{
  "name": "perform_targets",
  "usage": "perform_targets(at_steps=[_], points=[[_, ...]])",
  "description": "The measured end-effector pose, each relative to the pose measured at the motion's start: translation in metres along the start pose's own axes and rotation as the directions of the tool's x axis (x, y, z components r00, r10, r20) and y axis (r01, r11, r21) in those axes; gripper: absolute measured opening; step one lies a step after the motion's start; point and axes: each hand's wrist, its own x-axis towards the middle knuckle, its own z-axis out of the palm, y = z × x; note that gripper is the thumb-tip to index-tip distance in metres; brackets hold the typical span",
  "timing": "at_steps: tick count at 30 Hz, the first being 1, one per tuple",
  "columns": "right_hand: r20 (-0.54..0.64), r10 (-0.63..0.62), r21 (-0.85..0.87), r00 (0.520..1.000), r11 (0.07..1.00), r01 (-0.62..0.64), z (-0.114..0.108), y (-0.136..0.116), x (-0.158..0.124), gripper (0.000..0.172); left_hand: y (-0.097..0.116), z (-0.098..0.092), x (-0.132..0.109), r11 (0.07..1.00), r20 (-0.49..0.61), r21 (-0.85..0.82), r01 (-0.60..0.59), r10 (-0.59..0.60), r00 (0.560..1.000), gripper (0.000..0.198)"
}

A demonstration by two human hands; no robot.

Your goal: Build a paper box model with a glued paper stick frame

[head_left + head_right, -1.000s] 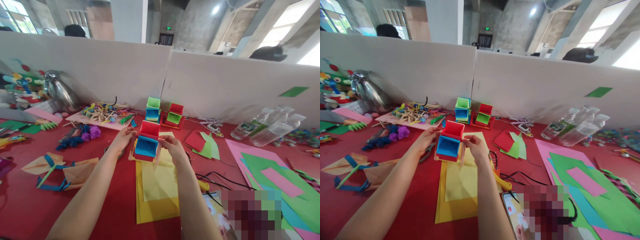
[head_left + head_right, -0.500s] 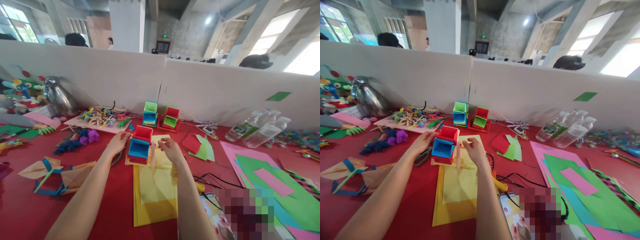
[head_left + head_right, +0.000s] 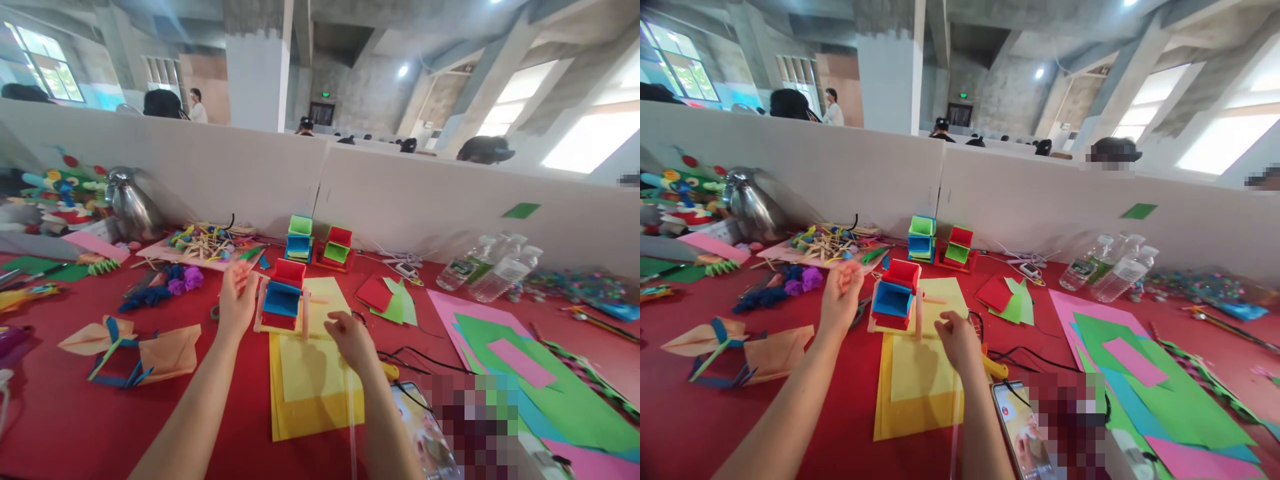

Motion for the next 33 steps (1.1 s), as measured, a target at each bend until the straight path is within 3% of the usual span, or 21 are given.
perform_targets(at_steps=[5,8,14,25,33], points=[[0.031,-0.046,-0.203,0.998,0.978,0.051,0.029,0.016,-0.009,0.012,-0.054,-0.007,-0.030,0.984,0.080,0.051,0.168,-0.172,0.982,0.025],[0.035,-0.054,-0.257,0.998,0.964,0.062,0.039,0.020,-0.014,0.013,-0.070,-0.008,-0.041,0.976,0.174,0.067,0.206,-0.215,0.961,0.021],[0.040,-0.077,-0.245,0.996,0.966,0.084,0.050,0.028,-0.014,0.017,-0.076,-0.008,-0.050,0.971,0.228,0.080,0.226,-0.238,0.944,0.020],[0.053,-0.146,-0.097,0.988,0.984,0.150,0.054,0.043,-0.012,0.024,-0.086,-0.005,-0.054,0.981,0.195,0.077,0.181,-0.193,0.962,0.022],[-0.060,-0.240,-0.240,0.969,0.946,0.219,0.043,0.044,-0.012,0.030,-0.089,0.003,-0.068,0.987,0.074,0.065,0.150,-0.155,0.985,0.037]])
